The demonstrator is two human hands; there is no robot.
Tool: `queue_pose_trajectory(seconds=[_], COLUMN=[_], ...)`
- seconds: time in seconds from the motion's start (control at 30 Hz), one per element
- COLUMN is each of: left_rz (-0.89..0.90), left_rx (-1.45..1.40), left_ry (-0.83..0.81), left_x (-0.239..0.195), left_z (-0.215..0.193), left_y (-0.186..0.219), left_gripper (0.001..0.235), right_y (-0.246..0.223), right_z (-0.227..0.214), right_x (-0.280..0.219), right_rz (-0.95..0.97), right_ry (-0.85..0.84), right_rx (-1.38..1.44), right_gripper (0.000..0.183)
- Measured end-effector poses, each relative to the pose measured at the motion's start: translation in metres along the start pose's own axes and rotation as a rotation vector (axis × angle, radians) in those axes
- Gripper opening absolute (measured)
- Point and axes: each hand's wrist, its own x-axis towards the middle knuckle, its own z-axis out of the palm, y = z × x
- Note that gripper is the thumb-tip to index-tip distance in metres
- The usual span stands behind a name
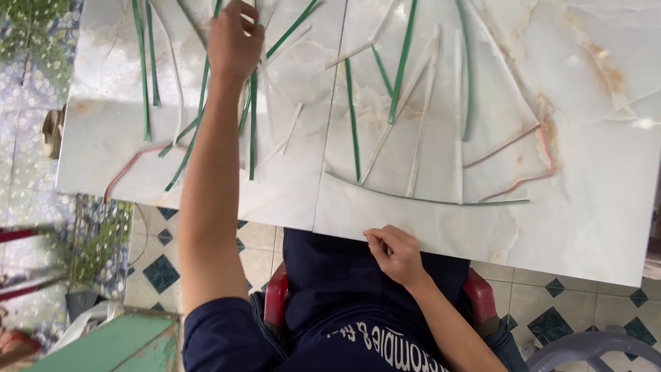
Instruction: The person arranges green and white plastic strips on a white tabletop, picking them up one by one and placing them in a curved pattern. The person occasionally adjusts the position of the strips to form a semi-circular layout.
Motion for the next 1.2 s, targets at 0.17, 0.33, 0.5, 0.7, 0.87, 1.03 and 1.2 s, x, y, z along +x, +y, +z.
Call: queue_pose_trajectory(seconds=[0.17,0.33,0.5,0.7,0.87,1.03,1.2], left_rz=[0.315,0.275,0.126,0.510,0.661,0.619,0.682], left_rx=[-0.086,-0.047,-0.019,-0.295,-0.331,-0.488,-0.614], left_ry=[0.134,0.131,0.091,0.301,0.369,0.392,-0.276], left_x=[-0.001,-0.016,-0.030,-0.076,-0.137,-0.201,-0.222], left_z=[-0.034,-0.057,-0.066,-0.105,-0.126,-0.124,-0.124], left_y=[0.031,0.050,0.053,0.103,0.120,0.111,0.011], left_gripper=[0.010,0.009,0.008,0.006,0.006,0.012,0.023], right_y=[-0.003,0.000,-0.001,-0.004,-0.004,-0.020,-0.058], right_z=[-0.002,-0.003,-0.001,-0.002,-0.001,-0.017,-0.034], right_x=[0.000,0.001,-0.002,0.000,-0.004,0.005,0.023], right_rz=[0.023,0.015,0.023,0.044,0.069,0.166,0.248], right_ry=[0.012,0.008,0.008,0.010,-0.001,0.054,0.251], right_rx=[0.005,0.017,0.026,0.032,0.026,0.071,0.415], right_gripper=[0.008,0.007,0.007,0.008,0.008,0.012,0.034])
